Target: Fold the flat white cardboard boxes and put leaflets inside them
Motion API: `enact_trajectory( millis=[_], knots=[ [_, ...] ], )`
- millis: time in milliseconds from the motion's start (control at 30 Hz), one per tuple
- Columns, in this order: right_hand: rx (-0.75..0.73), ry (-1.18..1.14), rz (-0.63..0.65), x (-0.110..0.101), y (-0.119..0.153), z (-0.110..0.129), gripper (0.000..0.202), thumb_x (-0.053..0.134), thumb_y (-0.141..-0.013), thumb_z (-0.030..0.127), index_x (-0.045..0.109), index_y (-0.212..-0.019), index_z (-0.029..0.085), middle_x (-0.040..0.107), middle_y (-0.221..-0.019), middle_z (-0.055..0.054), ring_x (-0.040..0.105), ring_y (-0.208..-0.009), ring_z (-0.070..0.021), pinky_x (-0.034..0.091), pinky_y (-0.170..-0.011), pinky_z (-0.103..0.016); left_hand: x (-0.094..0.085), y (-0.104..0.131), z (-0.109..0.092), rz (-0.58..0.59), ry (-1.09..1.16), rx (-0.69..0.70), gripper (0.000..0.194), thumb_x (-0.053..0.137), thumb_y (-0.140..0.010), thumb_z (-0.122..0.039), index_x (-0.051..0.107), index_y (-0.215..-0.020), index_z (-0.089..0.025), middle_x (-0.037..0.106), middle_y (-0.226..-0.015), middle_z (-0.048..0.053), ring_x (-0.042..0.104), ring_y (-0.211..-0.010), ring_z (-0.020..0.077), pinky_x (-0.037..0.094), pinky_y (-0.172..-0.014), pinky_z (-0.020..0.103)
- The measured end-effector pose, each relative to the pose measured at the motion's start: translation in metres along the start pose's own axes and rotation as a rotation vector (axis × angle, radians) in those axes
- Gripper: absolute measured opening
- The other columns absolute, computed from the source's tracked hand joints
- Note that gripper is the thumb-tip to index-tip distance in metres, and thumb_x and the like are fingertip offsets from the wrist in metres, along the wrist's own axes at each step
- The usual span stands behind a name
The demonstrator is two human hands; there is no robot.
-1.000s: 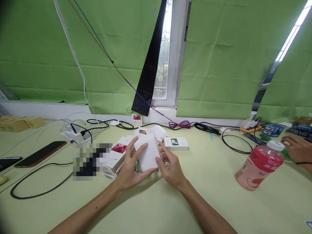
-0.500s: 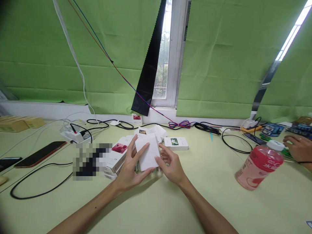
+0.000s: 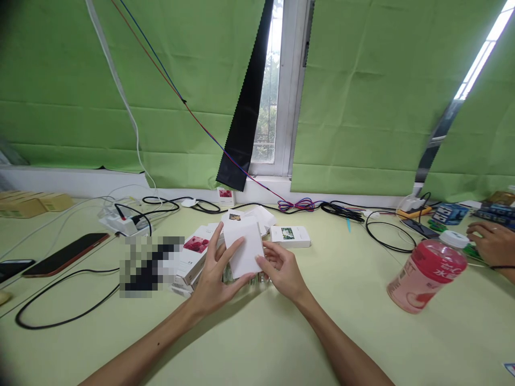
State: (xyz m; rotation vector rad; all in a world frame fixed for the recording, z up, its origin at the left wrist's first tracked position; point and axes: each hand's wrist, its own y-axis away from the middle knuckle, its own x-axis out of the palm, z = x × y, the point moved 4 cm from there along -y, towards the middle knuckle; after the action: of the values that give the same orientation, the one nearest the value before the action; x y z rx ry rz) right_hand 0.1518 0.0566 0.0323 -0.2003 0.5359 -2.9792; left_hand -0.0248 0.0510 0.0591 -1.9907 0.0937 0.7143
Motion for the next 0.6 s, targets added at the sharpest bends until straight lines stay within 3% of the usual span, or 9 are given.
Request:
enact_trajectory(
  millis=[167,367,600],
  knots=[
    [-0.008,-0.012,-0.02,-0.0003,-0.0007,0.005,0.042,0.076,-0.084,0.039,0.065,-0.118,0.017,0.073,-0.095,-0.009,0.067,-0.074,-0.0181,0.055,-0.054,-0.026,-0.0008,0.0011,0.0008,-0.054,-0.046,0.006,0.074,0.076,-0.086,-0.027,0.039,-0.15,-0.029,0.005,-0.167,0.017,0.055,-0.132,0.0318,0.054,-0.104,0.046],
    [-0.016,-0.032,-0.033,0.0009,-0.0011,0.0083,0.04,0.077,-0.083,0.039,0.065,-0.113,0.016,0.074,-0.093,-0.009,0.066,-0.07,-0.0172,0.057,-0.054,-0.027,-0.0004,0.0003,0.0019,-0.04,-0.056,0.01,0.069,0.071,-0.09,-0.026,0.036,-0.15,-0.031,0.021,-0.163,0.019,0.054,-0.133,0.032,0.052,-0.105,0.048],
    [-0.003,-0.034,-0.064,0.0014,-0.0006,0.0092,0.041,0.079,-0.08,0.04,0.066,-0.111,0.016,0.073,-0.09,-0.008,0.065,-0.067,-0.0167,0.058,-0.054,-0.028,0.0009,0.001,0.0029,-0.035,-0.054,0.002,0.065,0.067,-0.093,-0.028,0.036,-0.149,-0.033,0.025,-0.16,0.017,0.058,-0.128,0.0304,0.054,-0.103,0.048]
  ],
)
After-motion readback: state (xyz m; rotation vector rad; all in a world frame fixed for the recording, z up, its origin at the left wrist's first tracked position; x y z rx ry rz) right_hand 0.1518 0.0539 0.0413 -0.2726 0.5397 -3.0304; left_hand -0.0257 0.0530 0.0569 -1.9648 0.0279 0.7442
